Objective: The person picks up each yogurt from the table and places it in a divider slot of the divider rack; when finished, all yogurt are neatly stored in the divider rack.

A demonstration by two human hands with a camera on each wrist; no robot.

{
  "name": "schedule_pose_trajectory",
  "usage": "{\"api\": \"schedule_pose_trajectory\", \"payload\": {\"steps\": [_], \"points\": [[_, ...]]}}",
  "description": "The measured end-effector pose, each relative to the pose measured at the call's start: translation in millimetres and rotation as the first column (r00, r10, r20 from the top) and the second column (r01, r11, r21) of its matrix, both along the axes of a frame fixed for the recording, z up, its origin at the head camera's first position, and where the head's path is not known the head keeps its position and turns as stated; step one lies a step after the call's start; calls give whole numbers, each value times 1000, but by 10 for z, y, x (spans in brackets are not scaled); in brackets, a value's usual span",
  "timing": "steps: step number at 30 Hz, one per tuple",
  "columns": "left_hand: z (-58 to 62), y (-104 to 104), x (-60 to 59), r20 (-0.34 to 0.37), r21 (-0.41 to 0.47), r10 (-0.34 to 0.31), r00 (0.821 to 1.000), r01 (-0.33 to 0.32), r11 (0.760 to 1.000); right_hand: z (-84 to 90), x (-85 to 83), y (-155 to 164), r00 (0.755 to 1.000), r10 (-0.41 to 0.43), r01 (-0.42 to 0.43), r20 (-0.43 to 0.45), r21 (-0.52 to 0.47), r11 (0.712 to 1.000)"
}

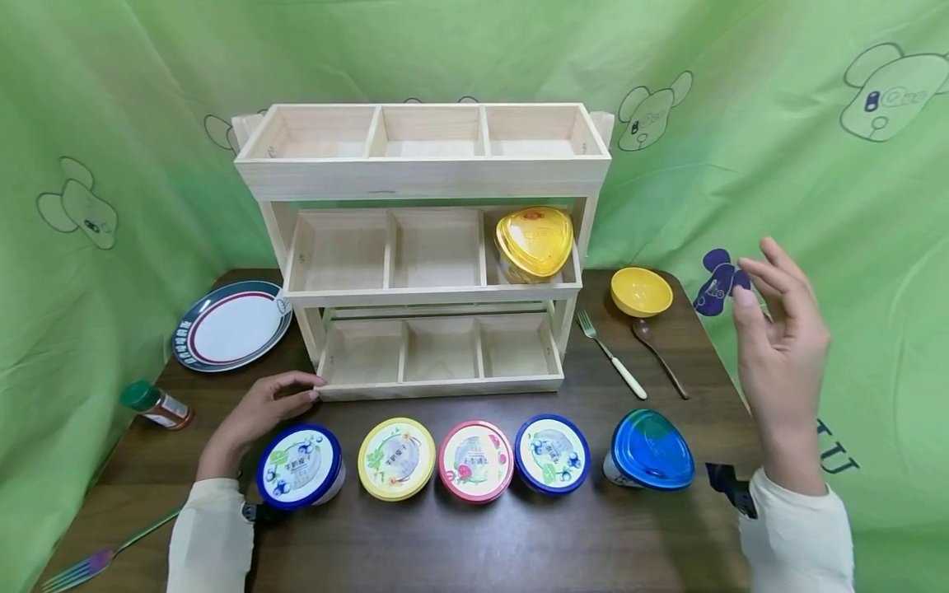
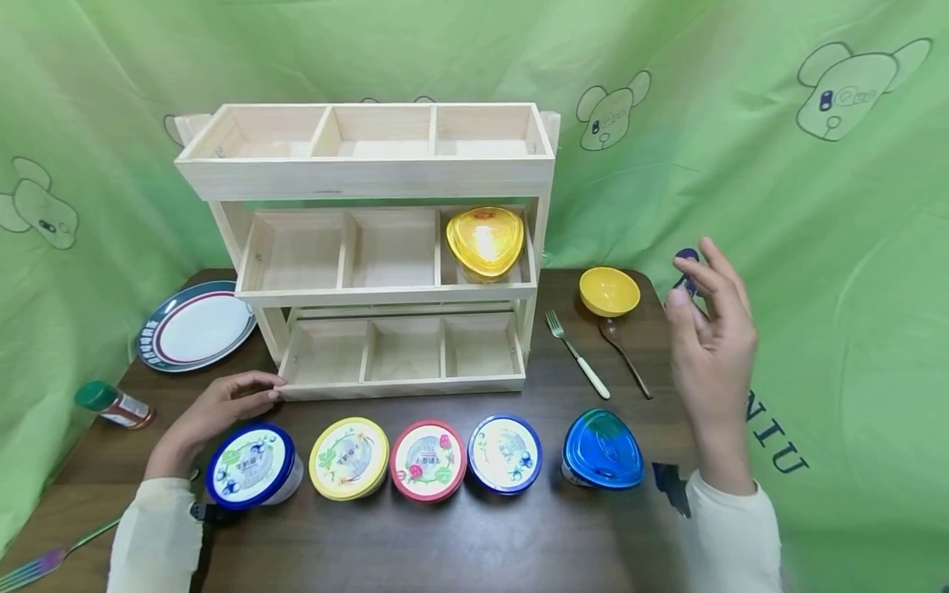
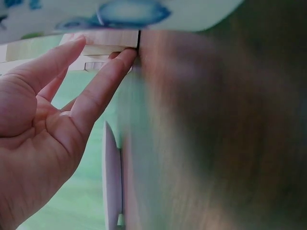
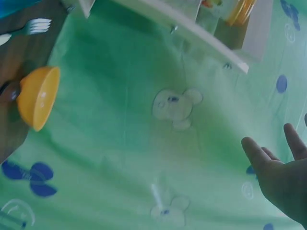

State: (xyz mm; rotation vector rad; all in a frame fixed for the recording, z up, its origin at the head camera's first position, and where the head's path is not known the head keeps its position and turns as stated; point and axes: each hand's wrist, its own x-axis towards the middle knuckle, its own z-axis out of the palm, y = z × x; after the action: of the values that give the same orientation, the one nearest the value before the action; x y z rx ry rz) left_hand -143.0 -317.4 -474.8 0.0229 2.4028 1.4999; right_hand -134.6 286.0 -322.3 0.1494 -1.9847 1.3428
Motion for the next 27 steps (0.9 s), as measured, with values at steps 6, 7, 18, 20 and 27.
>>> {"api": "schedule_pose_trajectory", "payload": {"steps": [6, 7, 18, 20, 27], "points": [[3, -24, 30, -14, -39, -8, 1000, 8, 999, -227, 191, 172, 994, -46, 53, 101, -72, 996], [-1, -26, 39, -16, -48, -11, 1000, 10, 999, -288, 229, 201, 992, -45, 57, 122, -95, 994], [-32, -34, 29, -18, -43, -21, 1000, 20, 999, -779, 617, 461, 968, 50, 42, 244, -357, 933], [-30, -36, 19, -14, -41, -16, 1000, 16, 999, -827, 649, 490, 963, 47, 47, 266, -336, 941], [-25, -18, 21, -4, -49, -5, 1000, 5, 999, -1055, 811, 543, 948, 35, 71, 317, -317, 946]]}}
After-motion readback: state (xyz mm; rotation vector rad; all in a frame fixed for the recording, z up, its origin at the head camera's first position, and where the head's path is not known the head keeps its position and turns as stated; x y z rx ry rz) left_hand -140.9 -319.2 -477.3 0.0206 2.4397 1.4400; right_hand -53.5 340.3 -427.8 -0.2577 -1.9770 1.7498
